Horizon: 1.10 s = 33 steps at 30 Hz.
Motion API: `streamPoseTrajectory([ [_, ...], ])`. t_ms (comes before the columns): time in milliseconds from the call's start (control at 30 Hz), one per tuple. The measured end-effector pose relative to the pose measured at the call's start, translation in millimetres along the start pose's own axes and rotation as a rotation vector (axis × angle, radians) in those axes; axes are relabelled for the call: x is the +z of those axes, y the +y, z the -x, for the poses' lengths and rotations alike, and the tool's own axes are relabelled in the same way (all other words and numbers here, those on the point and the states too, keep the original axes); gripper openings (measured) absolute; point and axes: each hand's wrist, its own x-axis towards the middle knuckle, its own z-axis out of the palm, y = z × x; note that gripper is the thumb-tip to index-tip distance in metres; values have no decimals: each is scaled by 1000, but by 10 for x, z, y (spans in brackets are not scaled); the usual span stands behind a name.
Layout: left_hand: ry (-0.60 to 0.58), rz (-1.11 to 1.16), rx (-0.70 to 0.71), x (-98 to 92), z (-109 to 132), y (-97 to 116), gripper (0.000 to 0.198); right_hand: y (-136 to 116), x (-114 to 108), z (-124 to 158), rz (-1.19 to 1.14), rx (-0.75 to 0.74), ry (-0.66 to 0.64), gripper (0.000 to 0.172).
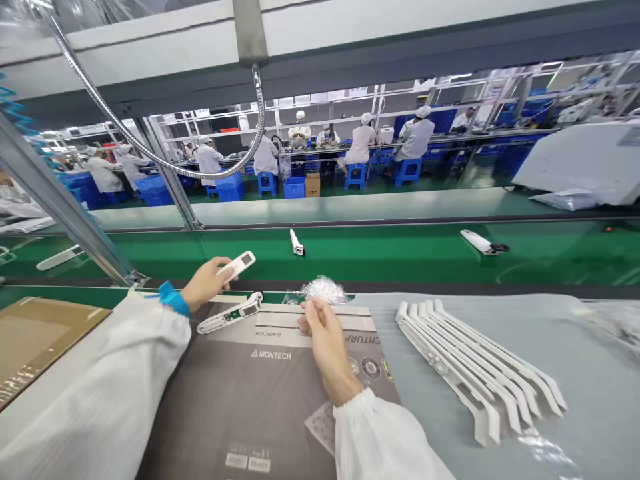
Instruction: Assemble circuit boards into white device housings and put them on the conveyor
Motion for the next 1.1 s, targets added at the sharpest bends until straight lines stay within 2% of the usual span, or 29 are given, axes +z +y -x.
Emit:
streamPoseTrajectory([
  [100, 63, -148, -85, -84, -475, -30, 36, 11, 35, 30, 40, -39, 2, 48],
  [200, 110, -290, -82, 16, -791, 52, 39, 19, 32, 49, 93, -87, 15, 47],
  [267, 110, -349, -21, 208, -949, 197, 44, 15, 5, 53, 170, -125, 27, 44],
  [367, 57, -370, 99, 650, -1125, 498, 49, -4, -52, 57, 305, -131, 39, 40],
  [467, 2, -330, 158, 1083, -1197, 762, 47, -9, -81, 52, 325, -130, 13, 38],
  [533, 7, -298, 139, 1241, -1180, 862, 40, 4, -72, 37, 275, -145, -6, 37],
  [633, 22, -227, 77, 1215, -1073, 911, 31, 15, -31, 6, 131, -110, -5, 41],
  [733, -58, -88, 74, 971, -836, 914, 23, -54, -5, -3, -105, 53, -17, 46],
  [800, -128, 17, 112, 772, -569, 904, 23, -152, -9, 19, -283, 232, -98, 51],
  [867, -244, 144, 187, 598, -227, 872, 29, -261, -22, 57, -410, 395, -238, 57],
  [900, -344, 218, 247, 535, -43, 843, 30, -306, -28, 78, -434, 438, -310, 56],
  [933, -468, 313, 331, 495, 138, 805, 28, -337, -30, 97, -419, 450, -371, 53],
  [967, -542, 380, 407, 483, 309, 757, 25, -350, -30, 113, -374, 434, -414, 47],
  [1000, -530, 426, 451, 498, 464, 702, 23, -343, -25, 125, -311, 395, -433, 40],
  [1033, -442, 471, 452, 541, 602, 643, 21, -318, -16, 134, -247, 340, -421, 35],
  [1100, -208, 574, 324, 691, 821, 526, 26, -228, 10, 141, -159, 213, -337, 35],
])
